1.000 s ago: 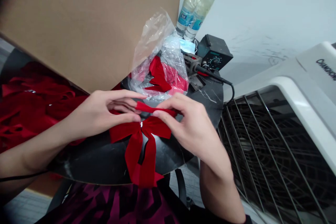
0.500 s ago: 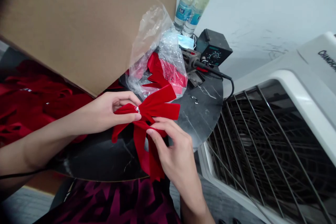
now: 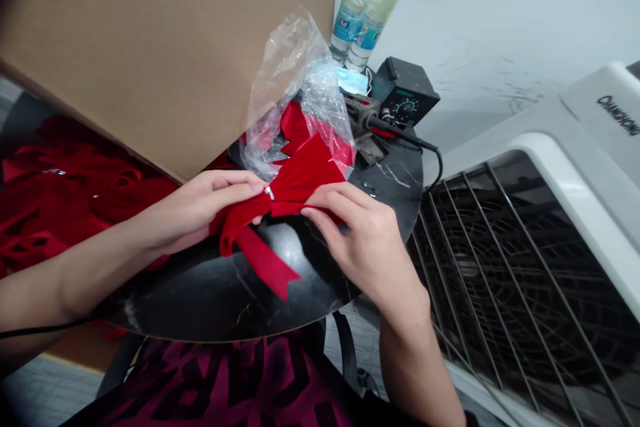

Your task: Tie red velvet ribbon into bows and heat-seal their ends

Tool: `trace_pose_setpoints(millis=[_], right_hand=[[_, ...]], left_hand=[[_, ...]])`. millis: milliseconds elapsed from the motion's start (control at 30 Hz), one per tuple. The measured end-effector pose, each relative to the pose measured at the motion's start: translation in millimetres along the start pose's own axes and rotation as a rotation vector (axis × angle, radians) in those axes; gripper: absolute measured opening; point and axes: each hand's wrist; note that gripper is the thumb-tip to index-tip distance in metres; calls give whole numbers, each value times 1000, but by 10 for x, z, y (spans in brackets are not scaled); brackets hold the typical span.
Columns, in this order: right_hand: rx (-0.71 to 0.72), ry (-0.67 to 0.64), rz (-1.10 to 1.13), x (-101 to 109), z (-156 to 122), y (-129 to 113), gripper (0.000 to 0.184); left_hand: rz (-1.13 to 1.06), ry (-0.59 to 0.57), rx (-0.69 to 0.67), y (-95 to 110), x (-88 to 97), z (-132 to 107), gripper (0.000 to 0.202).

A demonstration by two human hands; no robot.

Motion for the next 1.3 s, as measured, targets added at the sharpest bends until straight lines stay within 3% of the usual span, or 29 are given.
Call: trace_pose_setpoints(millis=[100, 167, 300, 400, 567, 767, 1033, 1300], right_hand=[[-124, 260, 53, -106, -142, -169, 12], [-257, 353, 218, -257, -229, -305, 13], [-503, 287, 633, -628, -179, -434, 5], [-580, 270, 775, -755, -42, -396, 9], [-607, 229, 789, -677, 6, -328, 13], [-593, 193, 805, -647, -51, -310, 14], [-470, 291, 702, -639, -131, -272, 8], [-517, 218, 760, -646, -101, -231, 11]], left_hand=[[-30, 98, -93, -46, 4, 7, 19], [-8, 122, -159, -65, -3, 1, 25], [92, 89, -274, -55, -42, -23, 24], [141, 27, -321, -25, -66, -51, 18], [200, -12, -360, -2, -75, -89, 16], [217, 87, -275, -36, -99, -104, 15], [270, 99, -407, -65, -88, -74, 10], [277, 160, -439, -39, -100, -116, 9]])
Point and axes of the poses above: each hand's wrist, its own z-axis towards the middle knuckle, its own x-axis out of the back of the hand, y = z × x, and after that the axes turned 11 degrees about -x, right-handed
